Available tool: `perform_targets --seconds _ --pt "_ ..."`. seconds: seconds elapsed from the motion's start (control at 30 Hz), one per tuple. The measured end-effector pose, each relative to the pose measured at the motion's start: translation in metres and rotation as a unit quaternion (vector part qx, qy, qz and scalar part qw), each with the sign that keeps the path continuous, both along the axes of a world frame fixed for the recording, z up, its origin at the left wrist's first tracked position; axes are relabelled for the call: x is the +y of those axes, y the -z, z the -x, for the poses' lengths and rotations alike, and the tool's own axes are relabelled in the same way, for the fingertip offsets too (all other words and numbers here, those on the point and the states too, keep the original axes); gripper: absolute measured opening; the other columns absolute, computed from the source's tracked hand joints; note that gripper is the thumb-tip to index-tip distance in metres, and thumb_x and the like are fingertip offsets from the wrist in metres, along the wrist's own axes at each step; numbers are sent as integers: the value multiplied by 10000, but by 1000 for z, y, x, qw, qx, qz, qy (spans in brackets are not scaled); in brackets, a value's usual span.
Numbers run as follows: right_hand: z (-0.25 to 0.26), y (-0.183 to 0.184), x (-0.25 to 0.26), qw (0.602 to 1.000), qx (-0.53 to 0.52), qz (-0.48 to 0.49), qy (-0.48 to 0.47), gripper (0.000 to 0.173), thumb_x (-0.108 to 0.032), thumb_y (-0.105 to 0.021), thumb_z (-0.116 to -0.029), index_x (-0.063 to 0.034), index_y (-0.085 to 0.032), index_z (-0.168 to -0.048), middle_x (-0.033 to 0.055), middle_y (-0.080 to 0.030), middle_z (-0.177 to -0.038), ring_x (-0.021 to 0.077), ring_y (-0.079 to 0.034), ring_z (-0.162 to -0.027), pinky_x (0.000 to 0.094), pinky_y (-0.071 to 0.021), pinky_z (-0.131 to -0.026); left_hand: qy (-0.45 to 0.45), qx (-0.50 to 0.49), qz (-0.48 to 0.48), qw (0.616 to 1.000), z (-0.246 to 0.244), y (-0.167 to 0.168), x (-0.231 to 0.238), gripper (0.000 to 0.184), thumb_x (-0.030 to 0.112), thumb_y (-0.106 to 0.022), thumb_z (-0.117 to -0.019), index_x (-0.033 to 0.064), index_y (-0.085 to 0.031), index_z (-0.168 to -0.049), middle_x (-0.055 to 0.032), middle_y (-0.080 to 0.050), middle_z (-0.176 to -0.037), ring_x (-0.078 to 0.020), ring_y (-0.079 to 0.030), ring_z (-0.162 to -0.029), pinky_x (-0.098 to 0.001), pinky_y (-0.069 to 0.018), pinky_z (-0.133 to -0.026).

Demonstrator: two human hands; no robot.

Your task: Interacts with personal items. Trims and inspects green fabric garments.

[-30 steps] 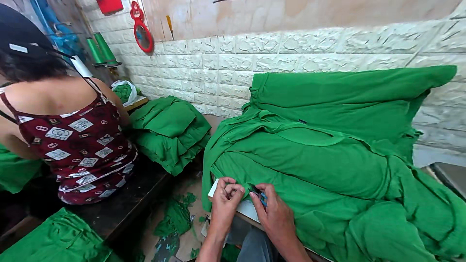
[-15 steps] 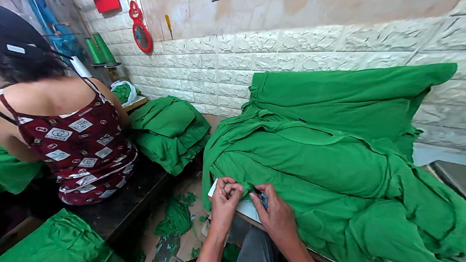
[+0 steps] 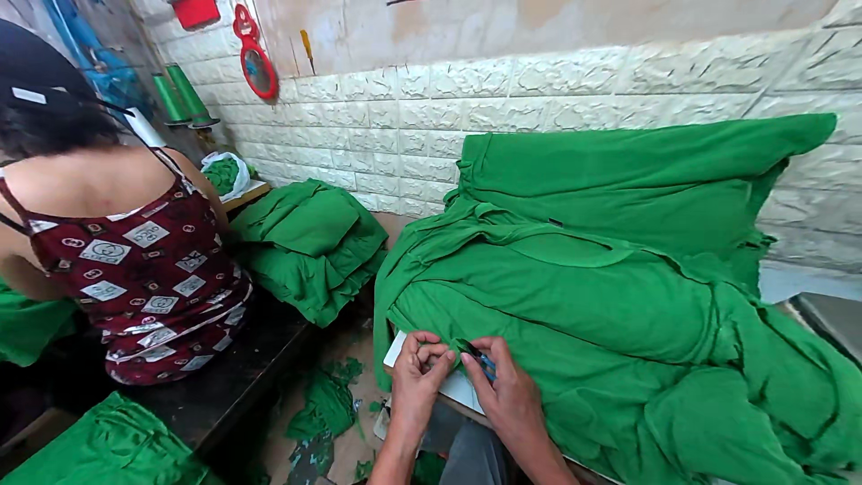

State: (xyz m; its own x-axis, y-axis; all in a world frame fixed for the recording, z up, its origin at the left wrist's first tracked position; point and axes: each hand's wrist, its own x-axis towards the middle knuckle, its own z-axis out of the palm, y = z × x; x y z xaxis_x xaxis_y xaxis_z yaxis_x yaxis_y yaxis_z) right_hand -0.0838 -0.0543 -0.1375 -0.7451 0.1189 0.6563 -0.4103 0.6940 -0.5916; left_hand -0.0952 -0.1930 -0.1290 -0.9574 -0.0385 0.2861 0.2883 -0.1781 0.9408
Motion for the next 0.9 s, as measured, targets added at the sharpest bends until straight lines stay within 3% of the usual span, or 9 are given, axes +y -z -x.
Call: perform_targets --seconds 0.07,0.13,0.4,0.53,0.77,0.9 --pt "0 -4 2 992 -12 107 -63 294 -256 -593 -1005 -15 -625 -1170 27 -710 -879 79 -679 -731 257 -578 -643 1 -3 0 1000 1 1 -1 298 -12 -679 -911 -12 -547 -1178 -35 -731 -895 -62 -663 -721 -213 -545 -671" --pt "1 -6 6 983 -11 154 -100 291 -247 -580 -1015 -5 -603 -1175 12 -701 -883 36 -669 -746 210 -572 -668 -3 -5 -3 1000 1 1 -1 288 -11 -661 -928 -13 -534 -1186 -31 -725 -897 -51 -653 -719 -206 -537 -676" --pt "-5 3 10 998 27 -61 -14 366 -383 -541 -1021 -46 -676 -1076 51 -707 -803 173 -692 -658 338 -561 -535 -2 6 7 1000 2 2 -1 228 4 -590 -978 -15 -528 -1196 -37 -711 -935 -57 -666 -802 -223 -545 -737" --pt "-4 3 10 997 16 -77 -7 368 -396 -532 -1020 -61 -676 -1065 36 -686 -757 174 -667 -606 345 -531 -489 6 9 9 1000 2 2 -2 224 7 -581 -984 -17 -525 -1200 -38 -710 -943 -60 -670 -825 -229 -547 -754" --pt "-2 1 9 993 27 -111 -24 334 -357 -554 -1013 -53 -681 -1070 58 -713 -824 208 -702 -662 375 -562 -519 17 14 24 999 2 3 -3 232 23 -585 -982 -17 -528 -1204 -32 -701 -942 -66 -666 -821 -235 -552 -751" --pt "0 2 8 994 31 -106 -17 269 -307 -571 -996 -65 -689 -1003 48 -695 -752 210 -683 -595 380 -535 -470 17 12 22 1000 2 4 -4 224 15 -590 -977 -16 -531 -1191 -29 -702 -932 -61 -662 -807 -228 -545 -737"
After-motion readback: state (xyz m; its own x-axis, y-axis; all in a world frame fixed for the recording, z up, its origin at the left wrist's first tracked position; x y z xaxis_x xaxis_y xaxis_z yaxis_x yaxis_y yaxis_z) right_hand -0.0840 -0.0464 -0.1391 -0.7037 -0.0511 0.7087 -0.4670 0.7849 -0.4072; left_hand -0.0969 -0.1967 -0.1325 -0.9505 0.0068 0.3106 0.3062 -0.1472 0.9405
